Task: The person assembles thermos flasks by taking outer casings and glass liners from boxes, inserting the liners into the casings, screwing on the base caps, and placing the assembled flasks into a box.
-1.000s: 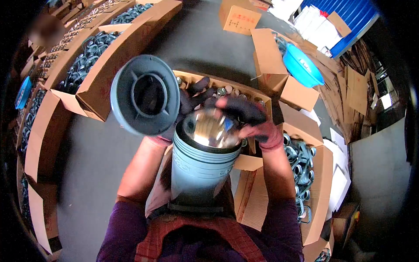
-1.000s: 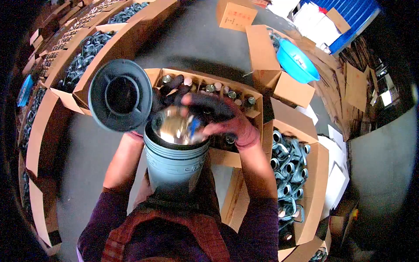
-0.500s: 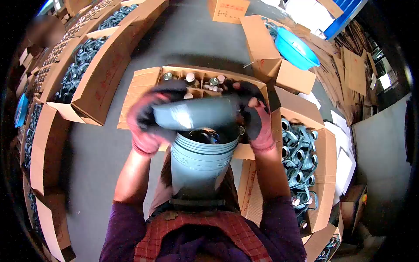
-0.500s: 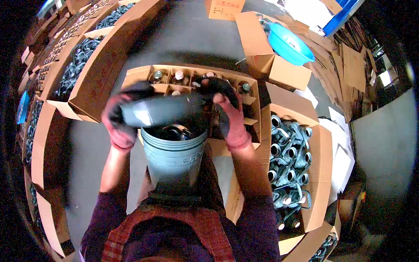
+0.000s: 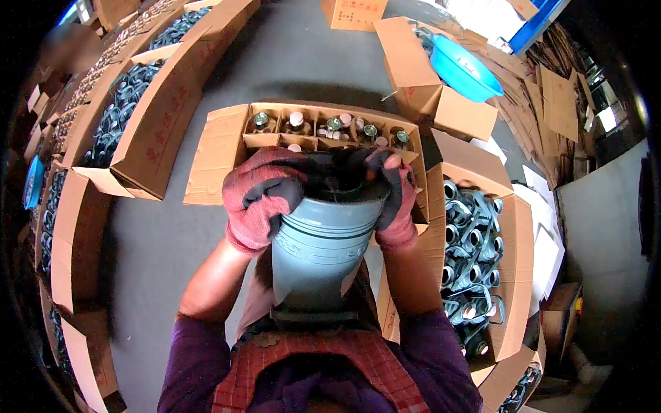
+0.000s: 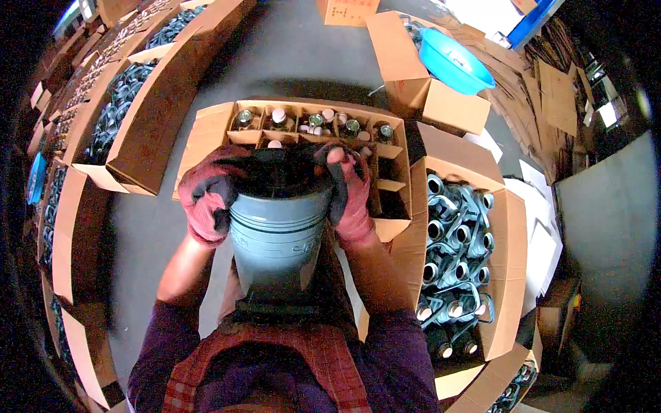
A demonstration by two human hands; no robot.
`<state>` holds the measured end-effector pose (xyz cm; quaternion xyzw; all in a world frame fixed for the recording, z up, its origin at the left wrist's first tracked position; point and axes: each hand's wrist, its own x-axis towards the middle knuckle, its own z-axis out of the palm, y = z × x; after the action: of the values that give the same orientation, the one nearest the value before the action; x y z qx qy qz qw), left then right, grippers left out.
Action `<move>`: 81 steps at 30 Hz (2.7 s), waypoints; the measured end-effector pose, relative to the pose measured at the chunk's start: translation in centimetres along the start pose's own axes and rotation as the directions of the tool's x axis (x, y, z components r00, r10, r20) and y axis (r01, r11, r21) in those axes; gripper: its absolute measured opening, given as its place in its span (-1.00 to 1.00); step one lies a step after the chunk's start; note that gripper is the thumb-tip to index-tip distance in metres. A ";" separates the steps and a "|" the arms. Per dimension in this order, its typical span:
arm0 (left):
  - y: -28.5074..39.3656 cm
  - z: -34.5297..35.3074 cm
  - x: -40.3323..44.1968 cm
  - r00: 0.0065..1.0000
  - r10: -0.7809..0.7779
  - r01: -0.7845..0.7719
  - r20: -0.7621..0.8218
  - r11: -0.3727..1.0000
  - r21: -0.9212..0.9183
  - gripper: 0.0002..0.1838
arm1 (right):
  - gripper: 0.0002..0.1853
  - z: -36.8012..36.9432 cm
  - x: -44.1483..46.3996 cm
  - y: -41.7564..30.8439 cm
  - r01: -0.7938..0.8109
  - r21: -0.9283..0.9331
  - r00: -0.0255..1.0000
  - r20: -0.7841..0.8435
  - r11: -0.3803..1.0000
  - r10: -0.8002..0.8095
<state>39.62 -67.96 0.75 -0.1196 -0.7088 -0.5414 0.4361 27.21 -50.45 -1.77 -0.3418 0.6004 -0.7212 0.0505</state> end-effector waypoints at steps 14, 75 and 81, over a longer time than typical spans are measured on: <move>-0.1 0.6 -0.1 0.997 -0.006 -0.002 -0.077 0.994 -0.109 -0.64 | -0.75 0.6 -0.8 -0.3 0.045 -0.215 0.997 -0.045 0.976 -0.056; 5.5 -1.4 3.3 0.775 0.018 -0.356 0.632 0.839 0.412 -0.38 | -0.27 0.9 -2.4 -6.0 0.355 -0.460 0.927 0.290 0.814 -0.240; 1.6 -0.5 1.7 0.869 -0.022 -0.214 0.494 0.883 0.417 -0.54 | -0.78 2.2 -1.0 -1.4 0.405 -0.504 0.914 0.236 0.763 -0.329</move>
<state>39.82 -68.30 3.11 -0.1810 -0.8954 -0.2879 0.2874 29.63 -51.39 -0.84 -0.5001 0.6960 -0.4927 -0.1507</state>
